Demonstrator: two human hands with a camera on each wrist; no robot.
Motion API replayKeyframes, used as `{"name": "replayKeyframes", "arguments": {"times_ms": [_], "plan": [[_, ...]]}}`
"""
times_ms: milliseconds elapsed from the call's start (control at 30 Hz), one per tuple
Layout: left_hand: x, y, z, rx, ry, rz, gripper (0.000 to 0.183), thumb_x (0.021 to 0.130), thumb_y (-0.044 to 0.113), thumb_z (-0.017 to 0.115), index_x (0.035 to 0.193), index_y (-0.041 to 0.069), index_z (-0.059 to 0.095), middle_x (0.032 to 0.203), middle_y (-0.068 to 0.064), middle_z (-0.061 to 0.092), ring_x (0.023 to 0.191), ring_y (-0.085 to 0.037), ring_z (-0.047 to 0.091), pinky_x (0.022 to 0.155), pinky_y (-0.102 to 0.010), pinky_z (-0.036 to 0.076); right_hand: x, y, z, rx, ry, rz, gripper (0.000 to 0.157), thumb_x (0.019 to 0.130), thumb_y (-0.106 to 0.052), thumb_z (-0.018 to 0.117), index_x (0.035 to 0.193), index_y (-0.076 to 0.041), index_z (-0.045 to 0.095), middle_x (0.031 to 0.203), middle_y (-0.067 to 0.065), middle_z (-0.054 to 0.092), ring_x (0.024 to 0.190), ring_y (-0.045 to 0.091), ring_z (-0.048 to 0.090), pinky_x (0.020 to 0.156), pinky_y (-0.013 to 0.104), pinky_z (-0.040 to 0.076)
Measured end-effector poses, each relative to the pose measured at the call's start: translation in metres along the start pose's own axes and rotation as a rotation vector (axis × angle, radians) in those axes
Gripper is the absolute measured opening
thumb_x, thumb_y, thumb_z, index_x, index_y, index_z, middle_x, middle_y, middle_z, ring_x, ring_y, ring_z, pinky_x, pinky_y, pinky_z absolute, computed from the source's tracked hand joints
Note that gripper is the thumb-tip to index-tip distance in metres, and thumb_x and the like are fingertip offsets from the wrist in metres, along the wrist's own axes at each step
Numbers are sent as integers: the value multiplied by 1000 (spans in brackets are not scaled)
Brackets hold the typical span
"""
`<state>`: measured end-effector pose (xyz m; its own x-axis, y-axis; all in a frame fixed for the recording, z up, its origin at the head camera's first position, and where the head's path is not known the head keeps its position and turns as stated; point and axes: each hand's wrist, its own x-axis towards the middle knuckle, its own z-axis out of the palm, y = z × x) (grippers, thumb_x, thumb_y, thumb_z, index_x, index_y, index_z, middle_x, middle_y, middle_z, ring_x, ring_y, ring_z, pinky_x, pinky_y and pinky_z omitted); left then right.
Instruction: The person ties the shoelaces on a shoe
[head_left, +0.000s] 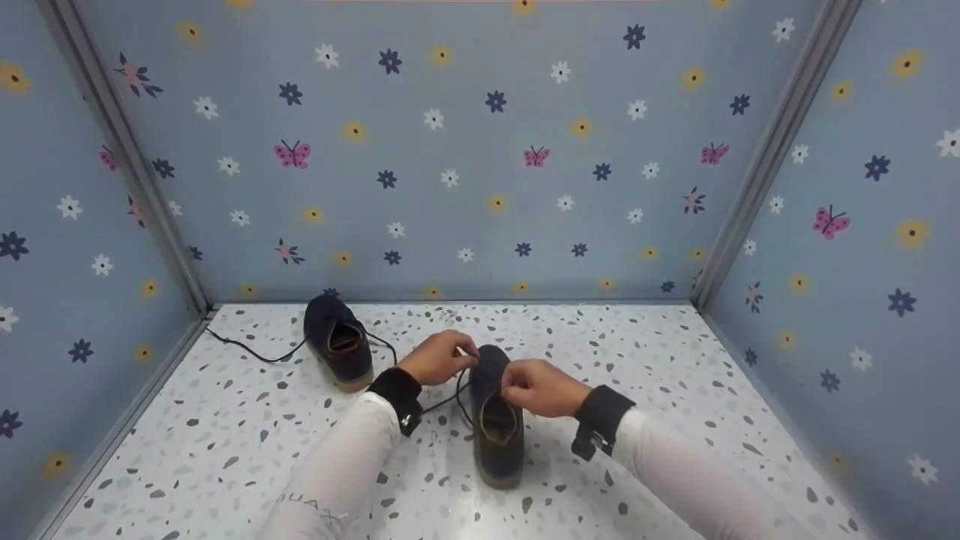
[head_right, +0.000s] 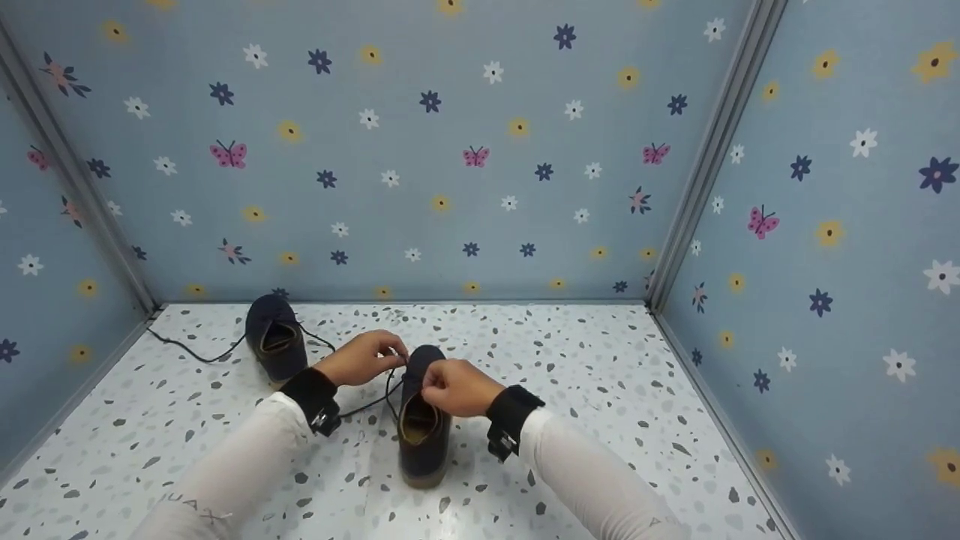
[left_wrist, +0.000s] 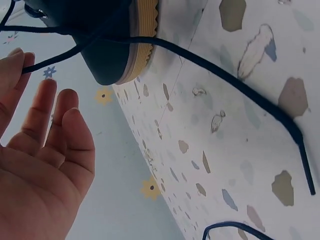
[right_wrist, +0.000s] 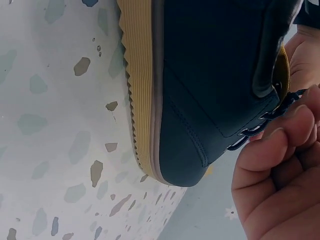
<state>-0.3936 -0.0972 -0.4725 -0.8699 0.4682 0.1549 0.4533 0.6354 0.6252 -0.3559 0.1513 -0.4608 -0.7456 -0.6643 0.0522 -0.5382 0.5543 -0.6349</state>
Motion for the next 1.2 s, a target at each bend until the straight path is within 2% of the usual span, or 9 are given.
{"name": "replayKeyframes", "arguments": {"times_ms": [267, 467, 800, 1033, 1200], "plan": [[-3, -1, -10, 11, -24, -34, 9, 99, 19, 71, 93, 13, 74, 83, 2, 71, 74, -9, 57, 75, -32, 50, -1, -1, -1, -4, 19, 3, 22, 102, -28, 67, 87, -12, 63, 72, -10, 53, 61, 3, 51, 59, 23, 43], [-7, -1, -17, 5, -24, -50, 9, 96, 20, 74, 92, 12, 75, 82, 2, 72, 74, -7, 59, 76, -31, 52, 2, 1, -4, 17, 60, -11, 21, 104, -26, 65, 90, -11, 64, 70, -10, 52, 59, 3, 49, 58, 22, 43], [-13, 1, -23, -37, -11, -76, 13, 95, 23, 76, 90, 11, 75, 81, 0, 74, 72, -7, 60, 73, -29, 51, 11, 5, -12, 3, 121, 17, 22, 104, -25, 64, 87, -11, 66, 70, -8, 51, 62, 7, 47, 62, 25, 40], [-16, 3, -29, -22, -38, -62, 14, 97, 24, 74, 87, 14, 76, 75, 6, 69, 67, -8, 55, 66, -27, 46, 16, 10, -16, -52, 158, 28, 23, 103, -24, 65, 83, -11, 66, 70, -8, 51, 63, 8, 48, 64, 26, 41], [-22, 3, -34, -31, -71, -50, 15, 97, 21, 73, 85, 14, 80, 71, 4, 70, 61, -7, 53, 63, -25, 44, 18, 10, -18, -64, 157, 50, 22, 103, -25, 65, 84, -13, 68, 71, -8, 52, 63, 8, 47, 65, 27, 41]]}}
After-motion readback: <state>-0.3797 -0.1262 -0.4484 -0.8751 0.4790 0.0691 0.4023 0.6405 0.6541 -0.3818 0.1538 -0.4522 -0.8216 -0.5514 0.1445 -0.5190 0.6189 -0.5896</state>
